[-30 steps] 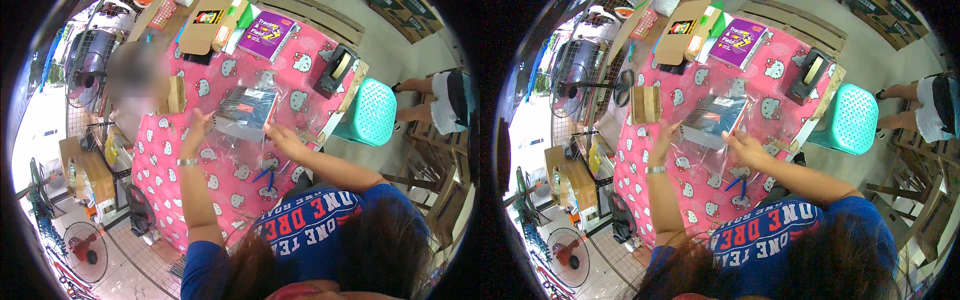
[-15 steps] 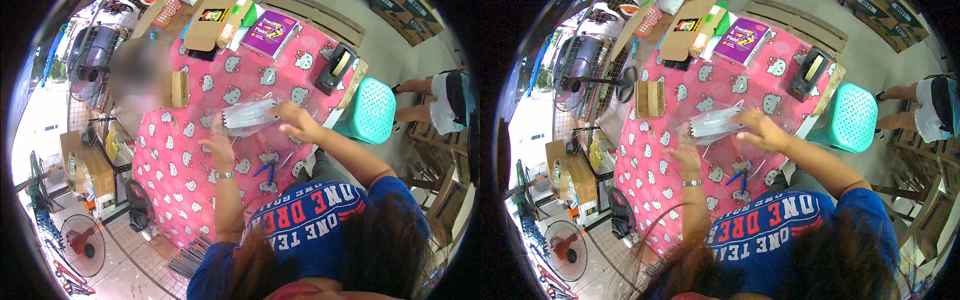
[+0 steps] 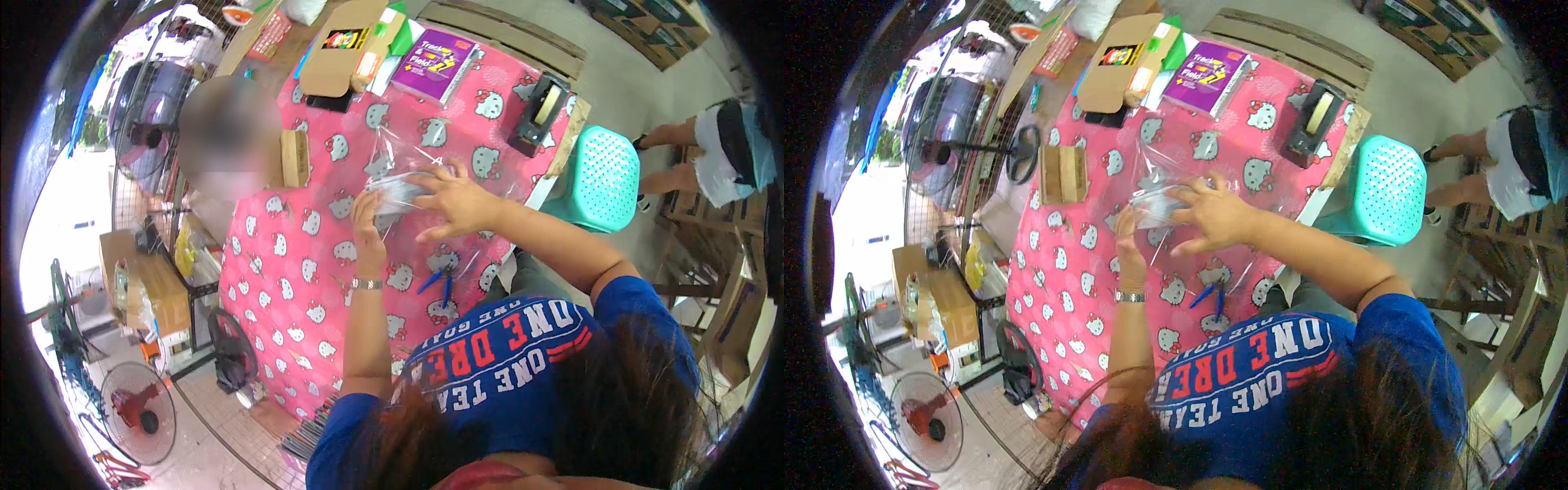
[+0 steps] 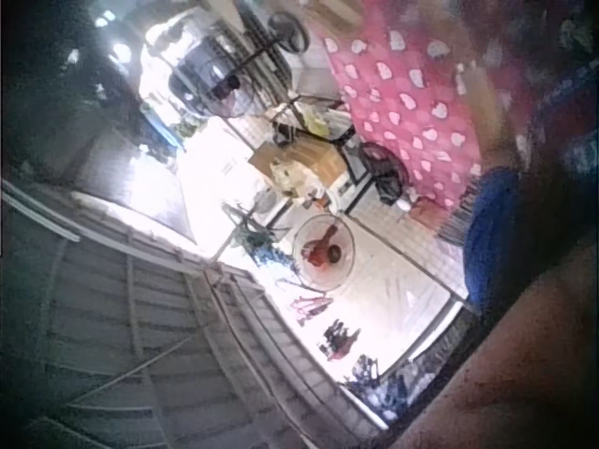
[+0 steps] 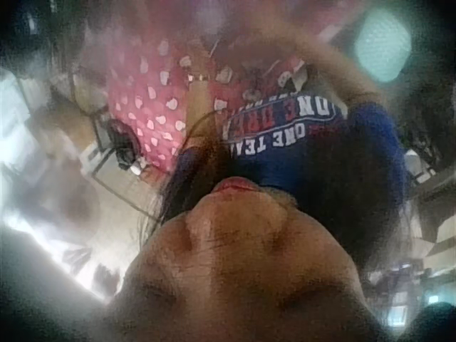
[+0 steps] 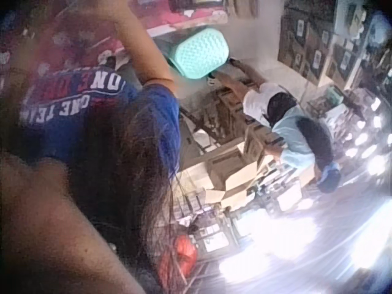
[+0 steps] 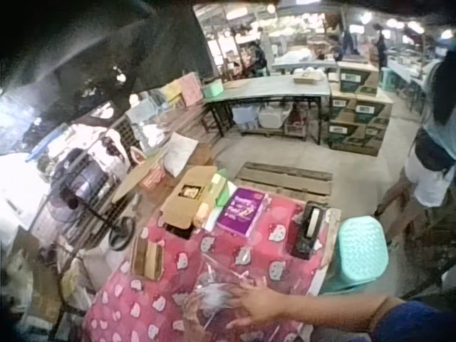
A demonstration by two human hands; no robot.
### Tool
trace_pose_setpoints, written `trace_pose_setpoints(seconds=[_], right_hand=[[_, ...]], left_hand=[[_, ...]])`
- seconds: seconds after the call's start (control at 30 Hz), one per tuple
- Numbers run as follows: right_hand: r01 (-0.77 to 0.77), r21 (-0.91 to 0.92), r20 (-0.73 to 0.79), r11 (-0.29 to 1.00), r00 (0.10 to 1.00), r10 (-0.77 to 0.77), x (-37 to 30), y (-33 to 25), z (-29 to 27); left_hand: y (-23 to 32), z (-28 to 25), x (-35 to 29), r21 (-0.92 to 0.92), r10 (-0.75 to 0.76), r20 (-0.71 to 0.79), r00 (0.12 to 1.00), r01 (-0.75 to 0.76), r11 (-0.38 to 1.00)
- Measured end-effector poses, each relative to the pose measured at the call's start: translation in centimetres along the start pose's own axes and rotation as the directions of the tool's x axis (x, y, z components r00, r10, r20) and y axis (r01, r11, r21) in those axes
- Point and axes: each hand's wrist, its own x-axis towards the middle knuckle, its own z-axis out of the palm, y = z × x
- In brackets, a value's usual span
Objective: The person sorts several notebooks with various cover designs on a table, places them into clear plastic bags one by one, and uses a tape dispenser to seal each bag.
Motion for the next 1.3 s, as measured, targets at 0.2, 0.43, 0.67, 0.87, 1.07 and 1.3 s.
trace_pose_setpoints(seconds=[0.2, 0.43, 0.67, 0.87, 1.07, 1.3], right_hand=[[-0.095, 0.151, -0.285, 0.984, 0.949, 0.135, -2.1, 4.3, -0.1], [-0.389, 0.919, -0.077, 0.057, -0.036, 0.996, -11.7, 17.0, 2.2], [-0.153, 0.976, -0.172, 0.155, -0.106, 0.979, -11.3, 12.8, 7.4], [-0.214, 0.969, 0.236, -0.123, 0.659, 0.714, -1.8, 9.5, 1.1], [-0.22, -0.168, 0.368, 0.961, 0.89, 0.268, 7.6, 3.7, -0.5], [-0.464, -0.262, 0.345, 0.847, 0.774, 0.531, 6.6, 1.7, -4.3]], left_hand=[[0.1, -0.3, 3.0, 0.091, 0.136, 0.282, 0.95, -0.168, 0.982], [1.9, 0.9, 2.7, 0.069, 0.216, 0.357, 0.909, -0.257, 0.964], [6.0, 2.1, 0.5, 0.284, 0.028, 0.398, 0.917, -0.152, 0.947], [5.7, 2.2, -0.2, 0.38, -0.042, 0.42, 0.906, -0.134, 0.915], [6.6, 2.8, 0.8, 0.311, -0.02, 0.405, 0.914, -0.117, 0.943], [7.0, 1.0, 1.5, 0.189, -0.116, 0.434, 0.894, 0.036, 0.981]])
